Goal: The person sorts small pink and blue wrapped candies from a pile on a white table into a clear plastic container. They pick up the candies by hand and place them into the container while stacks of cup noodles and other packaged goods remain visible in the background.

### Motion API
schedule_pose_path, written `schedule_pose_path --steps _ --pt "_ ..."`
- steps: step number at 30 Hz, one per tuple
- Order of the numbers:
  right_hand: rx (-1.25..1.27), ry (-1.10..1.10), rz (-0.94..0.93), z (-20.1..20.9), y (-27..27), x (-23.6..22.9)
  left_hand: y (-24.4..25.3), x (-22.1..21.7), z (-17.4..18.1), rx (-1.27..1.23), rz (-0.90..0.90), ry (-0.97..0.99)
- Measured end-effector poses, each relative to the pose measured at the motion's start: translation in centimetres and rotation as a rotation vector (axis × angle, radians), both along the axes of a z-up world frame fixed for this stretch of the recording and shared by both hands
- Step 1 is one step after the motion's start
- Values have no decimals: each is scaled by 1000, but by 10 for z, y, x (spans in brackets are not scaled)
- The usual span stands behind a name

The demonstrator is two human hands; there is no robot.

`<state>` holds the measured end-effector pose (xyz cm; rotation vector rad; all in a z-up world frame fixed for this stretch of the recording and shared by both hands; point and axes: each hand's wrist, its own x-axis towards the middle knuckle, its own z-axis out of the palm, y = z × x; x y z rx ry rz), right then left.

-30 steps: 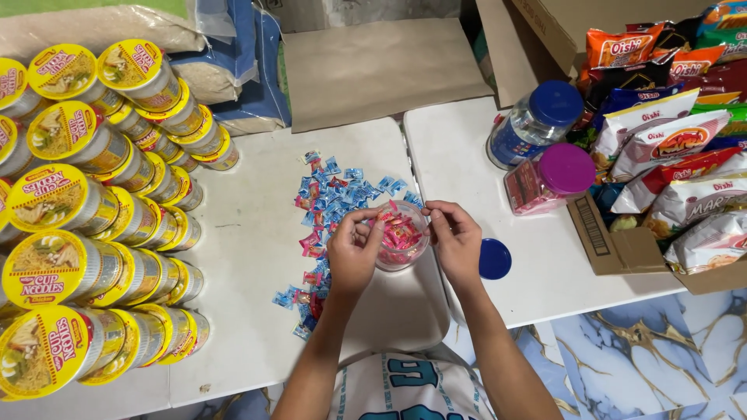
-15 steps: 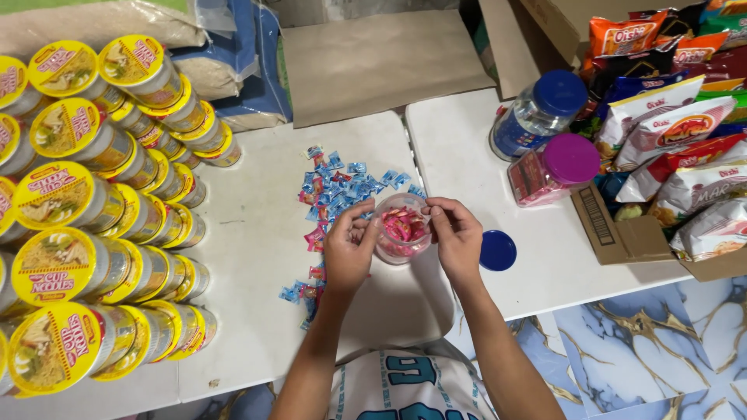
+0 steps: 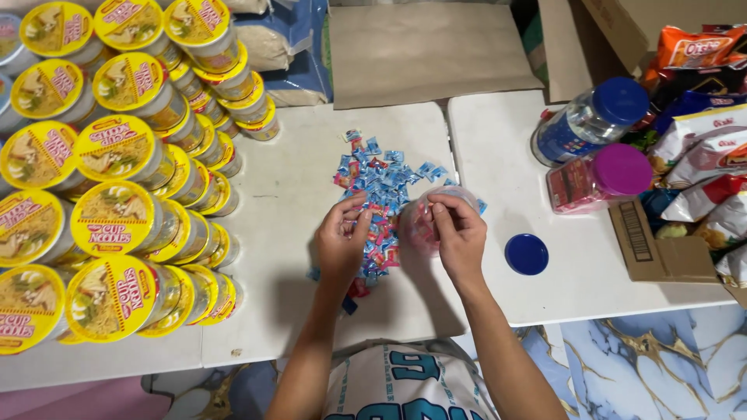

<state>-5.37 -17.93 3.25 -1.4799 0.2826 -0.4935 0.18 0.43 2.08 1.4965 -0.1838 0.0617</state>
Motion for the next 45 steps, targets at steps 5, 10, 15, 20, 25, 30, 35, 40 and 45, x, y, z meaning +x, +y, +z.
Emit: schedule_pose_path --steps 5,10,15,20,25,30,35,40,45 --pt "27 -6 64 -4 21 5 18 3 -5 2 12 -6" --pt "132 59 140 -34 39 16 37 4 -8 237 83 70" --pt "-310 289 147 -77 58 28 55 5 -51 326 10 161" --pt "-644 297 239 -109 66 28 71 -2 -92 469 -152 91" --pt "-733 351 294 -121 72 23 79 -8 -138 674 -161 -128" --pt "-768 419 293 -142 75 22 84 -14 -164 689 -170 -97" --pt "-799 456 246 -146 80 26 76 -16 -169 739 -79 -144" --pt "-816 514 231 -147 81 30 68 -17 -165 807 4 -113" --pt "-776 461 193 -149 77 27 68 -19 -147 832 34 -42"
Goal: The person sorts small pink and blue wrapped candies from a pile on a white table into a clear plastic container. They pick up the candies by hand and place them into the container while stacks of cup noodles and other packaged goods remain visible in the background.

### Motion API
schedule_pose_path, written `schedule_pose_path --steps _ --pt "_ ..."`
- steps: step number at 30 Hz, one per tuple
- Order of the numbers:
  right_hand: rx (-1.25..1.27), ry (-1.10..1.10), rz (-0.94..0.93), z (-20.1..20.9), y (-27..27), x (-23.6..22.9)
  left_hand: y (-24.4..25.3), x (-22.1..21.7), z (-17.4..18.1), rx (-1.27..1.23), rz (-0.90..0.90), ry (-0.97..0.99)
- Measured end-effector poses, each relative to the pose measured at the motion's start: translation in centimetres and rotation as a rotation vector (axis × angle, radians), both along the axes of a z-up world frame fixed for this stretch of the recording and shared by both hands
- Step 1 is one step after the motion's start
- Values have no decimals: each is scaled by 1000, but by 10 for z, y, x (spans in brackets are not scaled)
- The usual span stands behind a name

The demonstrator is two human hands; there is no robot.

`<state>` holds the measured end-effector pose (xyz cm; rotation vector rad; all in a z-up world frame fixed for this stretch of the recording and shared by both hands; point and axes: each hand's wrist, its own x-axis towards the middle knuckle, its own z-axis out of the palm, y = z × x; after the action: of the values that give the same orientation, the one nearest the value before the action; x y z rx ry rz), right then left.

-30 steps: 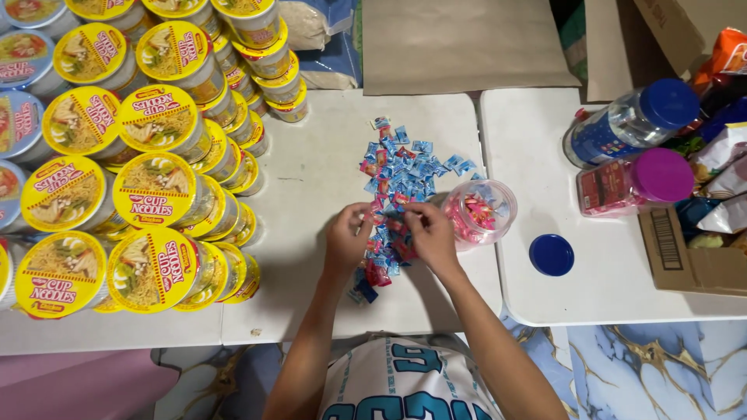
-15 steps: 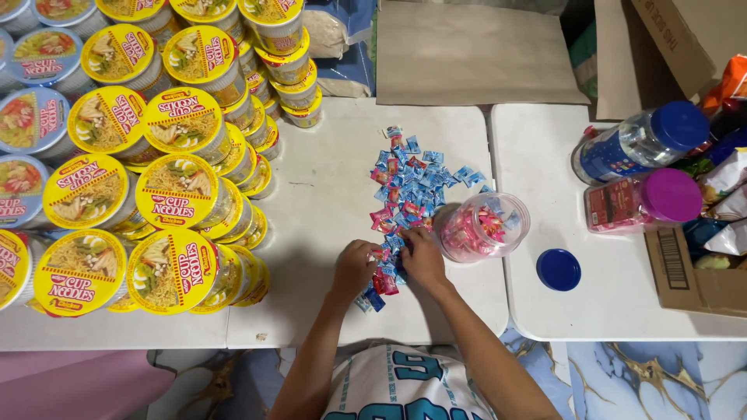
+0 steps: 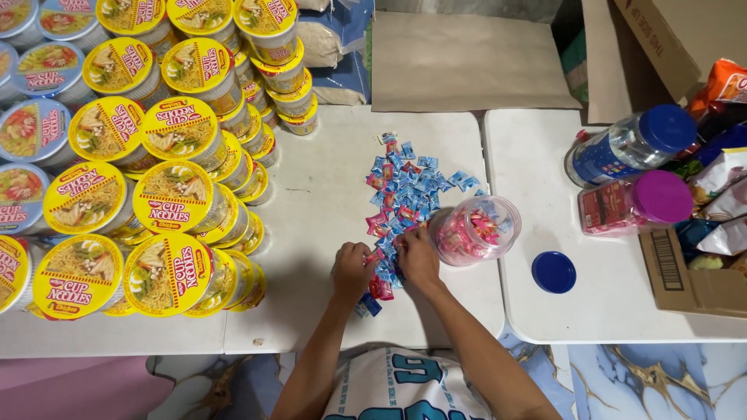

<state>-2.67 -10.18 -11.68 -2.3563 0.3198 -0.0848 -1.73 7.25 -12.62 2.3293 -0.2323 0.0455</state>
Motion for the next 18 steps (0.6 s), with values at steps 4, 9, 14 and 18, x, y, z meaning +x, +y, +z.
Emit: schedule_pose_path --steps 4,9,14,18 --pt "43 -49 -7 8 0 -6 2 4 4 -38 14 35" --pt "99 -133 -29 32 2 -8 -4 6 45 -318 155 214" --pt "242 -158 -76 72 1 -8 -12 13 46 -336 94 224" --pt "347 -114 -109 112 -1 -10 -19 17 35 -378 52 160"
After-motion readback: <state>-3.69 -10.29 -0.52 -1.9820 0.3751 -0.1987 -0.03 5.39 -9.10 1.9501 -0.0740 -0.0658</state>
